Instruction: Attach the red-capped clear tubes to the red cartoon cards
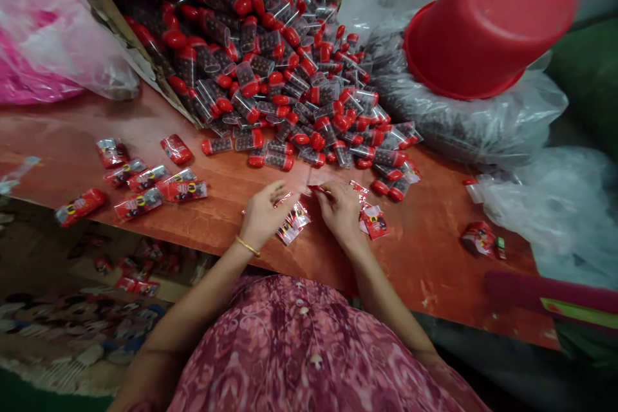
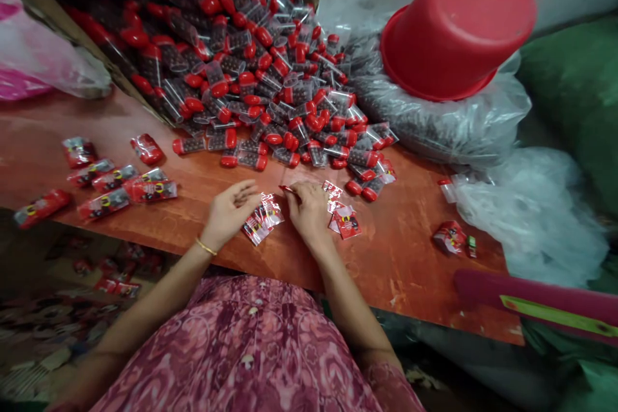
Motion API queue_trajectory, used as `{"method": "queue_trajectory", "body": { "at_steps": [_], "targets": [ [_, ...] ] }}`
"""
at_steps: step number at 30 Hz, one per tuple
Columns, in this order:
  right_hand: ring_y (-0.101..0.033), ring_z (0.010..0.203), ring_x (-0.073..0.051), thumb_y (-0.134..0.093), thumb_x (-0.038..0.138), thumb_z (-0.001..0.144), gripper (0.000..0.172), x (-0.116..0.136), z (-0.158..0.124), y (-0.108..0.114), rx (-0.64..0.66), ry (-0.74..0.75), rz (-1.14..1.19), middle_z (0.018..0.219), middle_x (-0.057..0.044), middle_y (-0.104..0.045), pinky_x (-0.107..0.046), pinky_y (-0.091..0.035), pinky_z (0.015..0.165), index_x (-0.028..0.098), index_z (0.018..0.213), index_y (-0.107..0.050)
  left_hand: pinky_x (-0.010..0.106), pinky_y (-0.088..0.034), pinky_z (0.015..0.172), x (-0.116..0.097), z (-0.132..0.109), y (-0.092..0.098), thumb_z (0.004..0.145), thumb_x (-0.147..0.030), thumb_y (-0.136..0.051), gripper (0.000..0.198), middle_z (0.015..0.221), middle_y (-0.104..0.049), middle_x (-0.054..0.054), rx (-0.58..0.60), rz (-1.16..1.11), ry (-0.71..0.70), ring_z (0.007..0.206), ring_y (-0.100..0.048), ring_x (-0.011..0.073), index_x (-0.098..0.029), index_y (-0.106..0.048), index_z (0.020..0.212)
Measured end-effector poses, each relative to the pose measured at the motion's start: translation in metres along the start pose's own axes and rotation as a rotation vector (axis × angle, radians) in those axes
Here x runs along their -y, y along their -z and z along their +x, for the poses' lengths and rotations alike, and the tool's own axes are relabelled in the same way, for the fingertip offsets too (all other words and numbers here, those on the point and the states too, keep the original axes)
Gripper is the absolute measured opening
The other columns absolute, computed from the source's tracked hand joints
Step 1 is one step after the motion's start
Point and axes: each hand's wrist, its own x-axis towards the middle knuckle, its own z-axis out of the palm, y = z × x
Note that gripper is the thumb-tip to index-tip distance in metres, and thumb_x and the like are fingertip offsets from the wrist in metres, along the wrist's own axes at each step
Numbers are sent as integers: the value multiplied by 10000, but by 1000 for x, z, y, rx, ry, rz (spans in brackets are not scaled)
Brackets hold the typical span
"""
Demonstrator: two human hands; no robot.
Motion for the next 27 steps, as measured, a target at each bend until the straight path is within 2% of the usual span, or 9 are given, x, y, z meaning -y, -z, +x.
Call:
{"method": "queue_trajectory", "body": {
  "at_steps": [2, 5, 8, 11, 13, 16, 20, 23, 27],
  "targets": [
    [-576, 759, -202, -517, 341, 854, 177, 14, 1, 1, -58, -48, 168, 786, -49, -665, -361, -437, 729, 209, 817, -628, 250, -458, 824, 5, 4, -11, 568, -265, -778, 387, 976, -704, 66, 102, 86, -107, 914, -634, 175, -188, -682, 935],
    [-601, 747, -178, -525, 406, 836, 214, 30, 1, 0, -79, -206, 492, 807, -39, -665, -330, -474, 709, 209, 865, -604, 220, -455, 645, 3, 8, -17, 692, -306, -670, 159, 738, -689, 28, 262, 137, -150, 673, -607, 136, -170, -688, 773],
    [-624, 880, -180, -563, 493, 784, 387, 32, 1, -4, -2, -319, 788, 1016, -72, -657, -320, -497, 756, 208, 1046, -549, 217, -413, 557, -4, 6, -11, 751, -325, -598, 192, 580, -621, -3, 231, 215, -210, 542, -536, 118, -178, -651, 641],
    [-633, 912, -184, -505, 581, 783, 541, 25, 1, -6, 138, -418, 929, 1123, -93, -629, -317, -513, 728, 219, 1183, -479, 281, -445, 768, -12, 0, -1, 737, -313, -624, 121, 772, -704, 39, 144, 362, -359, 752, -624, 176, -215, -691, 715],
    [-644, 865, -177, -472, 615, 788, 565, 19, 0, -4, 147, -498, 914, 1099, -84, -641, -304, -516, 680, 231, 1202, -474, 349, -365, 961, -17, -3, 6, 709, -286, -662, 100, 985, -711, 67, 138, 459, -479, 995, -614, 225, -252, -711, 790],
    [-653, 747, -167, -335, 699, 799, 612, 16, 2, 4, 118, -612, 873, 958, -73, -680, -275, -501, 586, 220, 1113, -551, 425, -244, 1067, -23, -6, 14, 699, -246, -687, 148, 1098, -684, 74, 177, 504, -567, 1164, -541, 244, -287, -707, 840],
    [-615, 541, -159, -180, 775, 768, 759, 24, 6, 18, 271, -689, 939, 636, -63, -655, -261, -454, 474, 179, 846, -643, 481, -213, 1082, -26, -6, 21, 702, -234, -699, 158, 1100, -687, 58, 235, 508, -594, 1190, -528, 250, -304, -694, 844],
    [-577, 468, -157, -325, 788, 722, 678, 33, 6, 26, 353, -701, 987, 502, -29, -598, -268, -447, 446, 188, 699, -639, 511, -157, 1098, -22, -6, 26, 706, -237, -691, 206, 1116, -682, 43, 288, 558, -611, 1212, -508, 257, -326, -692, 892],
    [-533, 415, -125, -612, 681, 624, 493, 45, 4, 28, 415, -709, 1043, 469, 7, -581, -249, -449, 433, 189, 615, -615, 514, -89, 1110, -14, -9, 27, 715, -243, -667, 220, 1119, -680, 39, 258, 556, -586, 1238, -481, 268, -335, -700, 911]
  ]
}}
